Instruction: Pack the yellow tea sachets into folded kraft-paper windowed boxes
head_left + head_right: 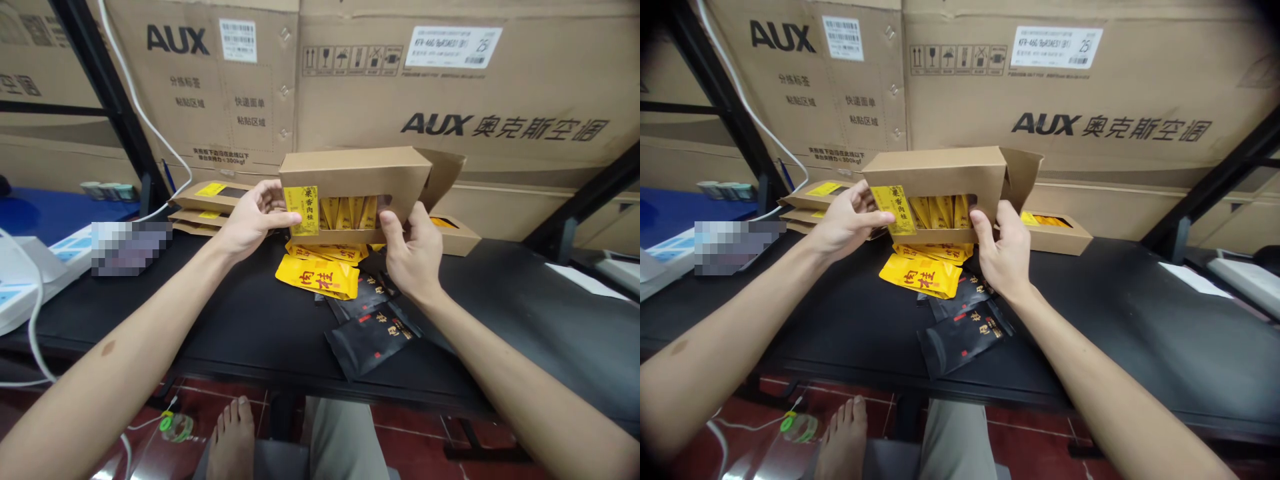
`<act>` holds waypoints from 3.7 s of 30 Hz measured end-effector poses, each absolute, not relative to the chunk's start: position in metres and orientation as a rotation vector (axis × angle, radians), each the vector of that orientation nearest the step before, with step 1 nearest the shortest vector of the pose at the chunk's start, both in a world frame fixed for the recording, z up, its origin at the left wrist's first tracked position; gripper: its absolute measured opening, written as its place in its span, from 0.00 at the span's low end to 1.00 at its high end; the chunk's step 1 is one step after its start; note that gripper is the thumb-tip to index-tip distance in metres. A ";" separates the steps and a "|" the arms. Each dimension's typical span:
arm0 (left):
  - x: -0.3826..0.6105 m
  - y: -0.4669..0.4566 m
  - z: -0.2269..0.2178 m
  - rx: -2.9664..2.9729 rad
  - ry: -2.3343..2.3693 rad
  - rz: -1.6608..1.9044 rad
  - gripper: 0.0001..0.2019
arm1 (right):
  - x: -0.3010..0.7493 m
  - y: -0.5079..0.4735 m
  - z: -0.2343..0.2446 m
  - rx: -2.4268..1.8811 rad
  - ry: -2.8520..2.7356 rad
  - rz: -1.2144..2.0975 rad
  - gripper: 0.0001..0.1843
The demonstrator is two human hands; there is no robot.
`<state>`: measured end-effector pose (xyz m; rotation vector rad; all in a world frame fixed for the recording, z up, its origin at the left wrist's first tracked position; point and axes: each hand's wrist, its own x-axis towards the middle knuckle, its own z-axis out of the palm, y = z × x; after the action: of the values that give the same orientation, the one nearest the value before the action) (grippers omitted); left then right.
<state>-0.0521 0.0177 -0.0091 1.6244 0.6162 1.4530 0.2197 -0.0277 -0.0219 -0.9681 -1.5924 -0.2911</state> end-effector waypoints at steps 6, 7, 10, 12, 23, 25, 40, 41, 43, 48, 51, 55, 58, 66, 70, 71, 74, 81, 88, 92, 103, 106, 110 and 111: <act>-0.052 0.017 -0.010 1.621 0.561 1.404 0.36 | 0.222 -0.025 -0.022 -0.922 -1.591 -0.294 0.24; -0.051 0.016 -0.010 1.623 0.551 1.403 0.36 | 0.223 -0.025 -0.022 -0.928 -1.586 -0.291 0.24; -0.049 0.014 -0.008 1.609 0.537 1.426 0.36 | 0.223 -0.025 -0.023 -0.936 -1.583 -0.276 0.24; -0.048 0.013 -0.007 1.604 0.556 1.452 0.35 | 0.222 -0.026 -0.023 -0.929 -1.595 -0.265 0.24; -0.050 0.014 -0.006 1.523 0.620 1.577 0.26 | 0.223 -0.024 -0.023 -0.908 -1.599 -0.308 0.22; -0.053 0.013 -0.005 1.526 0.606 1.585 0.25 | 0.224 -0.023 -0.023 -0.921 -1.583 -0.322 0.22; -0.055 0.012 -0.002 1.578 0.579 1.656 0.22 | 0.225 -0.021 -0.024 -0.944 -1.587 -0.295 0.23; -0.055 0.012 -0.002 1.575 0.582 1.662 0.23 | 0.225 -0.021 -0.024 -0.950 -1.584 -0.296 0.23; -0.054 0.011 -0.002 1.577 0.599 1.671 0.24 | 0.225 -0.020 -0.025 -0.948 -1.580 -0.296 0.24; -0.053 0.006 0.004 1.687 0.560 1.637 0.31 | 0.225 -0.021 -0.025 -0.932 -1.602 -0.340 0.23; -0.054 0.004 0.007 1.721 0.539 1.615 0.34 | 0.225 -0.022 -0.025 -0.930 -1.597 -0.374 0.22; -0.054 0.000 0.010 1.690 0.513 1.593 0.35 | 0.222 -0.025 -0.023 -0.931 -1.585 -0.391 0.22; -0.053 -0.007 0.014 1.648 0.489 1.538 0.30 | 0.218 -0.029 -0.020 -0.905 -1.574 -0.393 0.22; -0.047 -0.027 0.027 1.564 0.472 1.463 0.17 | 0.202 -0.041 -0.007 -0.898 -1.513 -0.390 0.21; -0.045 -0.022 0.024 1.507 0.462 1.443 0.20 | 0.209 -0.037 0.012 -0.914 -1.604 -0.449 0.20; -0.044 -0.020 0.022 1.483 0.465 1.457 0.21 | 0.213 -0.035 0.021 -0.940 -1.641 -0.474 0.21; -0.040 -0.013 0.017 1.398 0.551 1.523 0.19 | 0.227 -0.026 0.054 -1.044 -1.760 -0.594 0.22; -0.040 -0.002 0.012 1.328 0.838 1.598 0.15 | 0.235 -0.005 0.156 -1.462 -1.938 -0.702 0.22; -0.038 0.001 0.013 1.218 0.999 1.664 0.07 | 0.238 0.027 0.199 -1.758 -2.045 -0.624 0.21; -0.038 0.002 0.012 1.207 1.006 1.662 0.07 | 0.243 0.048 0.201 -1.968 -2.003 -0.600 0.20; -0.037 0.000 0.014 1.206 1.020 1.601 0.06 | 0.253 0.076 0.212 -2.092 -2.081 -0.614 0.26; -0.036 -0.001 0.014 1.202 1.018 1.593 0.06 | 0.249 0.075 0.207 -2.074 -2.185 -0.808 0.34; -0.036 -0.002 0.015 1.204 1.003 1.586 0.06 | 0.232 0.067 0.197 -2.176 -2.193 -0.820 0.42; -0.036 -0.003 0.015 1.207 1.003 1.584 0.06 | 0.227 0.064 0.196 -2.187 -2.195 -0.796 0.41</act>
<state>-0.0356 -0.0028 0.0152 1.2075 1.0027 1.5838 0.2267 0.0636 0.1959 -2.1873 -2.1954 -0.7956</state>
